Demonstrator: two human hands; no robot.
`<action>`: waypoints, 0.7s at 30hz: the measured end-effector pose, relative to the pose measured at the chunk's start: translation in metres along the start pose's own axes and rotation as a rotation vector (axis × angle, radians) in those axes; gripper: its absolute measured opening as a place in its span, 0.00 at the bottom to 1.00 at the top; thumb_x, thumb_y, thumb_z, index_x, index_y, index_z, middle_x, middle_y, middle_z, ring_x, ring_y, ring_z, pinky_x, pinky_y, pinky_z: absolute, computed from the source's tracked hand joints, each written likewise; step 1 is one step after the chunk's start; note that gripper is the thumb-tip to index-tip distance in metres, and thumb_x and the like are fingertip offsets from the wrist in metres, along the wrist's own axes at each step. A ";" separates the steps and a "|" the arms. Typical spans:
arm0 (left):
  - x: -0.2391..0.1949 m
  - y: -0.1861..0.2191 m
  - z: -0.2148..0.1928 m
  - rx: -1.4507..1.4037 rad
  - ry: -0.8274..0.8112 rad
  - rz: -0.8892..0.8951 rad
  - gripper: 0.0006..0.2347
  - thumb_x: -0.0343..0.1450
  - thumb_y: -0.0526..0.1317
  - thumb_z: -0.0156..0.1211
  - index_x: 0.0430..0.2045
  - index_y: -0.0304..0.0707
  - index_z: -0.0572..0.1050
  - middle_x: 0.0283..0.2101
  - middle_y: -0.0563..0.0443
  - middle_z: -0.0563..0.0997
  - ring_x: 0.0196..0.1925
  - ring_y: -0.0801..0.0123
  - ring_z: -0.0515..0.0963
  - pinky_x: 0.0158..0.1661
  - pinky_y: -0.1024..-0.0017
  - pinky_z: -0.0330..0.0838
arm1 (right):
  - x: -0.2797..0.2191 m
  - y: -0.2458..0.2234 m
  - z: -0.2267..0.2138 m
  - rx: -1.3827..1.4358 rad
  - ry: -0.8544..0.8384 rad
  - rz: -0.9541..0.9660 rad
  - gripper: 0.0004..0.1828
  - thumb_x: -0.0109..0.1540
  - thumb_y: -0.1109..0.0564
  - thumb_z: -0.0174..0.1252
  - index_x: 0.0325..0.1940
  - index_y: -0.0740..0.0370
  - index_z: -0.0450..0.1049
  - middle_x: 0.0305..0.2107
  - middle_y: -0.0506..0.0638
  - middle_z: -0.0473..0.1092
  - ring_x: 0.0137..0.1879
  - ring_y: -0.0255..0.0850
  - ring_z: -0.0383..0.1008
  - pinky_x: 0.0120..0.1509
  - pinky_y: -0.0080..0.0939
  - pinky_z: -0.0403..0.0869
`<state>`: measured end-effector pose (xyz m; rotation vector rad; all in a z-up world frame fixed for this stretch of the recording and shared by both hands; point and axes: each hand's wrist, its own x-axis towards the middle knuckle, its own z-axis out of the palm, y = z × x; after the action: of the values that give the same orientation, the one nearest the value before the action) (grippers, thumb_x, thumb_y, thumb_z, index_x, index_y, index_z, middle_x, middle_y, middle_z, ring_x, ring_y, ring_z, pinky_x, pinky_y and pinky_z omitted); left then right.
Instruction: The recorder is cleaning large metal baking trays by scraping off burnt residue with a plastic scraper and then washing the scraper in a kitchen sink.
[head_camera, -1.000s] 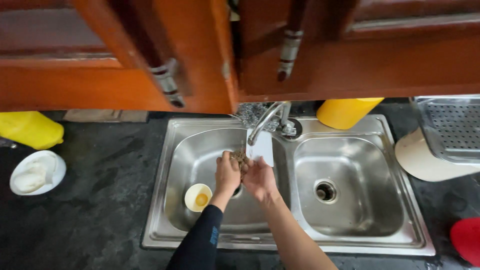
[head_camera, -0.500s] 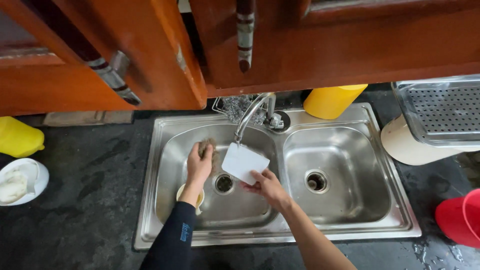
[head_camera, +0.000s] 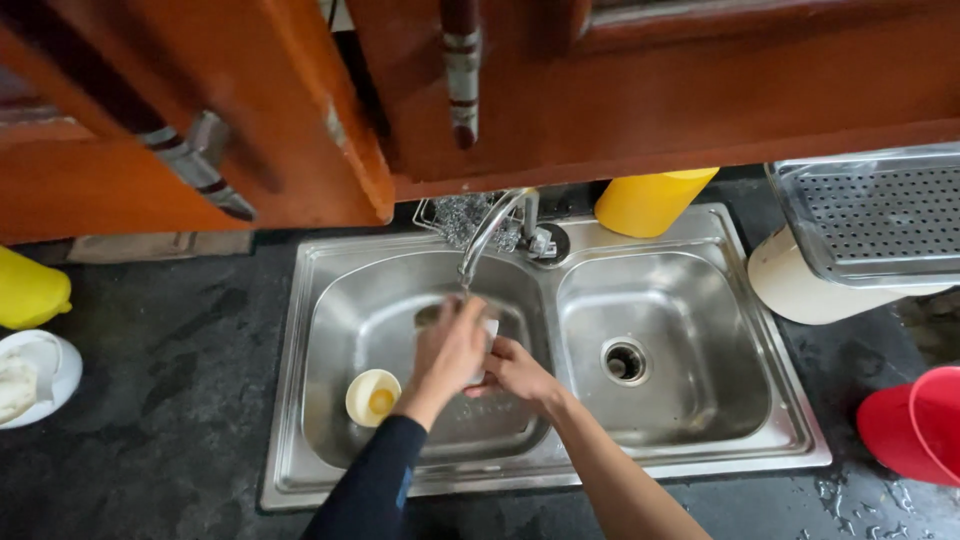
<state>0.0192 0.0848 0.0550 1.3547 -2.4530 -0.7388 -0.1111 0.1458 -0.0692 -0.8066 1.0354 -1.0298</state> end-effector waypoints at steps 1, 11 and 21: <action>0.002 0.002 -0.003 0.002 0.000 0.005 0.11 0.78 0.47 0.47 0.50 0.45 0.71 0.54 0.41 0.74 0.36 0.49 0.83 0.32 0.58 0.80 | 0.000 -0.008 -0.001 0.001 0.003 -0.004 0.20 0.69 0.58 0.50 0.62 0.74 0.67 0.49 0.64 0.76 0.48 0.48 0.83 0.54 0.45 0.83; 0.026 -0.050 0.001 0.082 0.121 -0.156 0.13 0.77 0.47 0.48 0.53 0.49 0.73 0.55 0.38 0.74 0.42 0.48 0.84 0.42 0.55 0.80 | -0.032 -0.048 0.017 0.109 0.206 -0.032 0.20 0.70 0.55 0.47 0.61 0.72 0.65 0.47 0.64 0.76 0.47 0.49 0.83 0.51 0.43 0.83; 0.011 -0.026 0.047 -0.424 0.128 -0.147 0.25 0.71 0.56 0.61 0.50 0.32 0.75 0.47 0.33 0.81 0.46 0.49 0.83 0.45 0.58 0.77 | 0.004 -0.011 0.025 -0.917 0.521 -0.355 0.33 0.59 0.62 0.56 0.70 0.64 0.63 0.56 0.68 0.71 0.57 0.60 0.75 0.57 0.53 0.76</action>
<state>0.0110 0.0787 0.0016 1.3699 -1.9669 -1.0951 -0.0899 0.1403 -0.0526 -1.5477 1.9187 -1.0764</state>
